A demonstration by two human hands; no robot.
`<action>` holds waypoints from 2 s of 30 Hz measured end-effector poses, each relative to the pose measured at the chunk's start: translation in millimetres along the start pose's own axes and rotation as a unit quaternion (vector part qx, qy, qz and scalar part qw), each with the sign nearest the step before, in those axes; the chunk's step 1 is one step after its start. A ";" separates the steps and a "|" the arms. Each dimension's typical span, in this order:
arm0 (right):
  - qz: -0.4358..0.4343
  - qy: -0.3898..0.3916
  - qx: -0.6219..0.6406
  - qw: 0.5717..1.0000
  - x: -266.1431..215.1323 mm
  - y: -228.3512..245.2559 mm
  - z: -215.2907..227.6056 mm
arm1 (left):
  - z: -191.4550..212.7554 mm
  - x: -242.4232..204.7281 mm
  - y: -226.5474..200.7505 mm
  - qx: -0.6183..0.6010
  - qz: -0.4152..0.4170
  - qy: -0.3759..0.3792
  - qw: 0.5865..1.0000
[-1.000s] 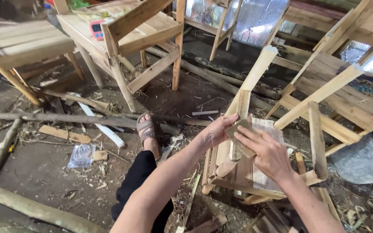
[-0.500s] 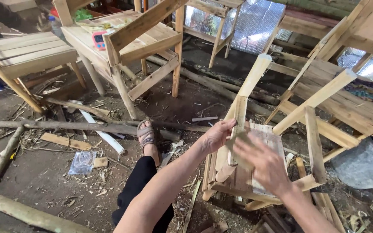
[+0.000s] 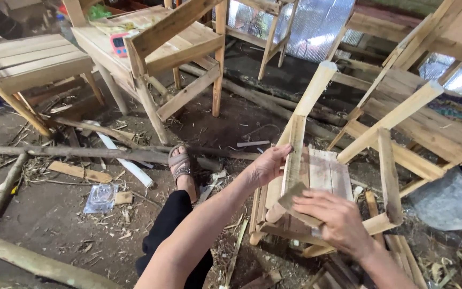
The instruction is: The person sits on the floor in a workshop and uses a sanding block to smooth the surfaces of a wooden chair. They sand the seat slats and the vertical backrest posts, holding the chair steady with one hand while sanding with the other.
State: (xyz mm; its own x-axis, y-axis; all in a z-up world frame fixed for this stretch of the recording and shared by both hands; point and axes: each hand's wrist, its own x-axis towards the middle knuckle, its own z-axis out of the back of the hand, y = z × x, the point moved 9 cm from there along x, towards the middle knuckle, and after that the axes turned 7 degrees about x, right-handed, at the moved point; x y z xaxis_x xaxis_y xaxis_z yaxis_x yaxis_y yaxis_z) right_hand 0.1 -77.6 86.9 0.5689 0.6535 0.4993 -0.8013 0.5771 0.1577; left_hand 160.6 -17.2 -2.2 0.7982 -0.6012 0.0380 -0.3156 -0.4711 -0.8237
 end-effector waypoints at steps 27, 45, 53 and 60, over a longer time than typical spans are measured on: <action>-0.212 -0.041 0.046 0.975 -61.2 -54.3 23.2 | -30.6 -86.9 -9.0 0.273 0.161 0.057 0.947; -0.245 0.032 0.024 0.969 -73.8 -64.3 4.9 | -26.7 -70.2 -5.1 0.187 0.116 0.030 0.975; -0.259 0.055 0.017 0.964 -82.4 -75.3 -4.4 | -29.4 -60.3 -4.5 0.136 0.120 -0.018 0.983; -0.252 0.072 0.007 0.965 -78.9 -71.3 -5.2 | -42.7 -74.0 -18.8 0.102 0.087 -0.007 0.991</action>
State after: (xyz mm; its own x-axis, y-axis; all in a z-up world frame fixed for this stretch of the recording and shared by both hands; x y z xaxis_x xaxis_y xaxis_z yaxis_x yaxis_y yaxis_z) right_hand 13.4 -167.8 31.9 0.9058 0.3536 0.2333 -0.4183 0.8336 0.3607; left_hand 85.5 8.6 34.6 0.7481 -0.6526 -0.1201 -0.3396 -0.2211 -0.9142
